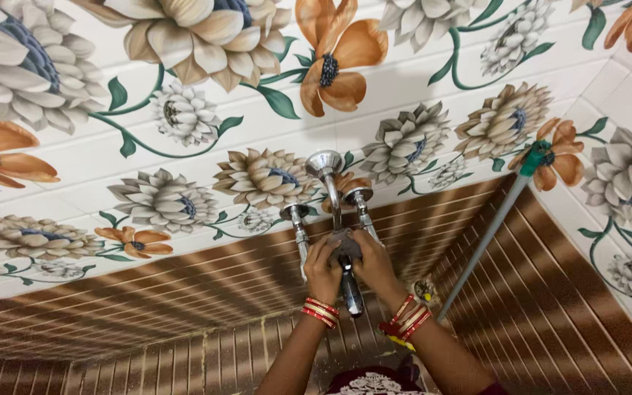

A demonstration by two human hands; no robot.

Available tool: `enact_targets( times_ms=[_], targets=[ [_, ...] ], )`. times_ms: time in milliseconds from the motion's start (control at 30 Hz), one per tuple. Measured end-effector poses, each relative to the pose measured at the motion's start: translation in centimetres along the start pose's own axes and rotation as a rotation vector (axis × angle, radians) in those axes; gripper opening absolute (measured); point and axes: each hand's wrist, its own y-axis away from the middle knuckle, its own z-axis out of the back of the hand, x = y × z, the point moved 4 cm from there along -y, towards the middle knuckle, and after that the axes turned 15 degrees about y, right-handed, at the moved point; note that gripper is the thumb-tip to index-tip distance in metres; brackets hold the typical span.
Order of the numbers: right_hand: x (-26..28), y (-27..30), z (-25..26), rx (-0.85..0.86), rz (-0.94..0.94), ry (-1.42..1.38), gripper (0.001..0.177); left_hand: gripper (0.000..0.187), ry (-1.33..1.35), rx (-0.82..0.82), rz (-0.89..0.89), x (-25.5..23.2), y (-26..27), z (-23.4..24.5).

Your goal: The person wipes a metal wall-mounted faucet assembly with a small cloth using both hands.

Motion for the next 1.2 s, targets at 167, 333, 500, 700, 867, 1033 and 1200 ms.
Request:
enact_targets(
  times_ms=[167, 333, 500, 700, 867, 1033, 1200],
  targets=[
    [0.6, -0.9, 1.4, 0.193, -0.086, 0.069, 0.049, 0.04, -0.054, 0.087, 0.069, -0.8, -0.5, 0.2],
    [0.9, -1.2, 2.8, 0.372, -0.114, 0.05, 0.036, 0.036, 0.033, 0.198, 0.214, -0.4, -1.5, 1.5],
    [3.8, 2.0, 5.2, 0.239, -0.099, 0.013, 0.047, 0.043, 0.041, 0.131, 0.12, -2.5, 2.3, 2.3],
    [2.5, 3.5, 2.8, 0.175, -0.105, -0.033, 0.045, 0.047, 0.038, 0.138, 0.114, -1.7, 3.8, 1.6],
    [-2.7, 0.9, -1.1, 0.441, -0.243, -0.124, 0.028, 0.027, 0.008, 0.185, 0.304, 0.5, 1.3, 1.1],
    [-2.7, -2.4, -0.9, 0.458, -0.199, 0.143, 0.031, 0.024, -0.072, 0.328, 0.524, 1.6, -1.5, 0.7],
    [3.0, -0.7, 4.5, 0.149, -0.064, 0.141, 0.044, 0.033, -0.063, 0.139, 0.0, -2.5, -0.3, 1.3]
  ],
)
